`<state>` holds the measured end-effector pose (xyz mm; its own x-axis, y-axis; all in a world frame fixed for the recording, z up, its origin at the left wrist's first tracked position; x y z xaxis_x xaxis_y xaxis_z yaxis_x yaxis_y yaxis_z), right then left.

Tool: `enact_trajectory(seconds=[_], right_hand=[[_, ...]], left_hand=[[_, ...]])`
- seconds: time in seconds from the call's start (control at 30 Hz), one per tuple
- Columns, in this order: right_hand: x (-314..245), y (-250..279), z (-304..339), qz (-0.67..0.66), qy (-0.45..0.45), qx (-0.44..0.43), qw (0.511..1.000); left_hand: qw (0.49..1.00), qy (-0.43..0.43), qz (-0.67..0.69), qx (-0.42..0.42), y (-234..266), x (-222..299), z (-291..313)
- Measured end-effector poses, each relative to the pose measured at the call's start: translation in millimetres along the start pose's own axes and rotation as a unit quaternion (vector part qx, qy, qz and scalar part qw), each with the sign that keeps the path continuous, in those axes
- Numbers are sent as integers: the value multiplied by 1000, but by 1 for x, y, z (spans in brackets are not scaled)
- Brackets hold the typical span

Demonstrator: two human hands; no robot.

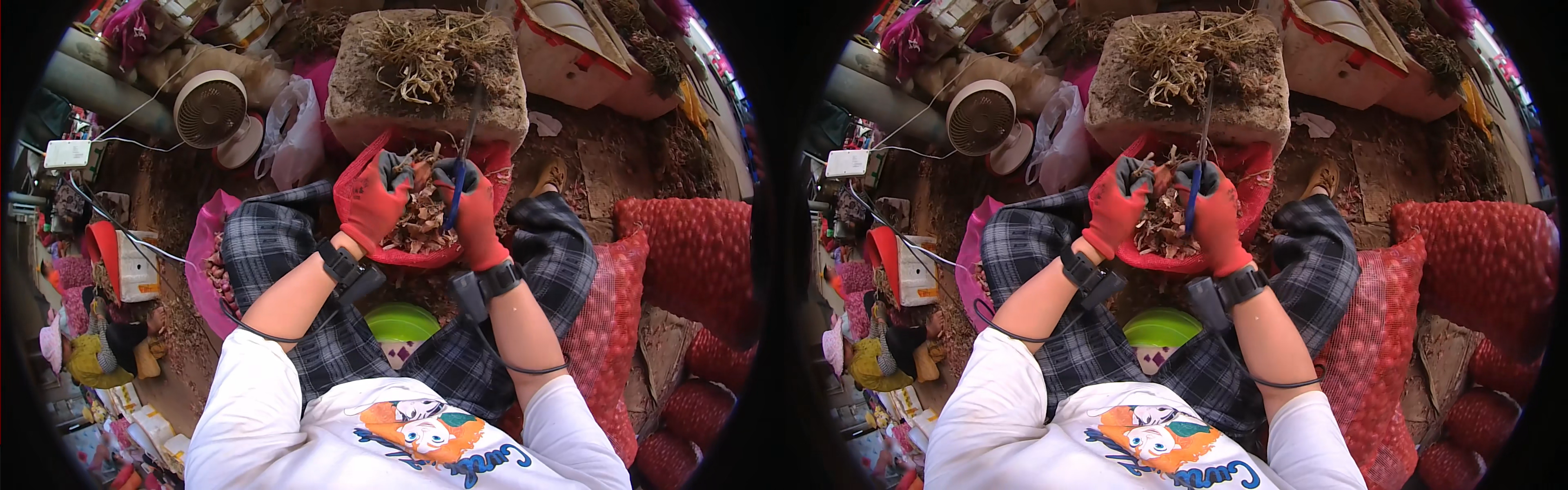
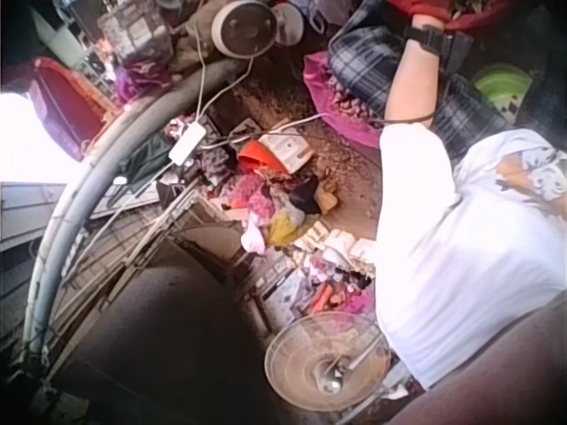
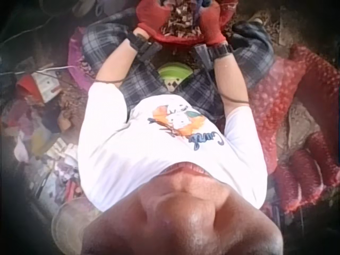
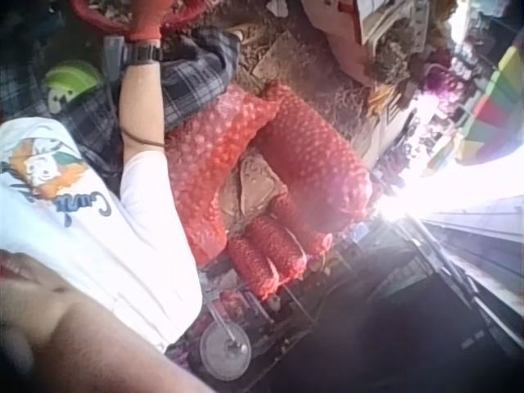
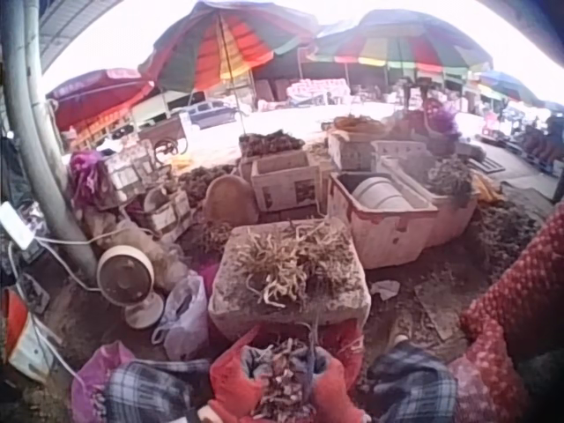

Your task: Trim roots and stems from shallots or small onions using scissors and place them into a basin.

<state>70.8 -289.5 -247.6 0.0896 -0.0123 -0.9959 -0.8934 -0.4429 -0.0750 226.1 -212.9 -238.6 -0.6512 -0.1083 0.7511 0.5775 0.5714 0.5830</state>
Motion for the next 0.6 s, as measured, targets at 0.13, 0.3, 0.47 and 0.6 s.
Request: enact_trajectory(seconds=[0.13,0.3,0.47,0.6], right_hand=[[44,-15,6,-284,-199,-41,937],[16,-20,6,-157,-80,-48,983],[20,-19,10,-46,-29,-16,998],[-25,-32,17,192,183,-12,964]], left_hand=[[995,6,97,-19,-1,24,-2],[980,-13,176,-91,-18,38,0],[900,236,364,-44,-41,-16,6],[737,249,620,-104,-62,-41,10]])
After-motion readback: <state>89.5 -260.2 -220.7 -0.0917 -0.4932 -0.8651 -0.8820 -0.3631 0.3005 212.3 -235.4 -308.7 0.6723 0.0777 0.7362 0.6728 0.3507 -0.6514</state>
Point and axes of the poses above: each hand's wrist, its own z-axis away from the middle knuckle, its own y-axis out of the back of the hand, x = y × z, the point moved 10 cm from there along -z, towards the middle knuckle, and after that the axes turned 1 degree about x, right-handed, at the moved point
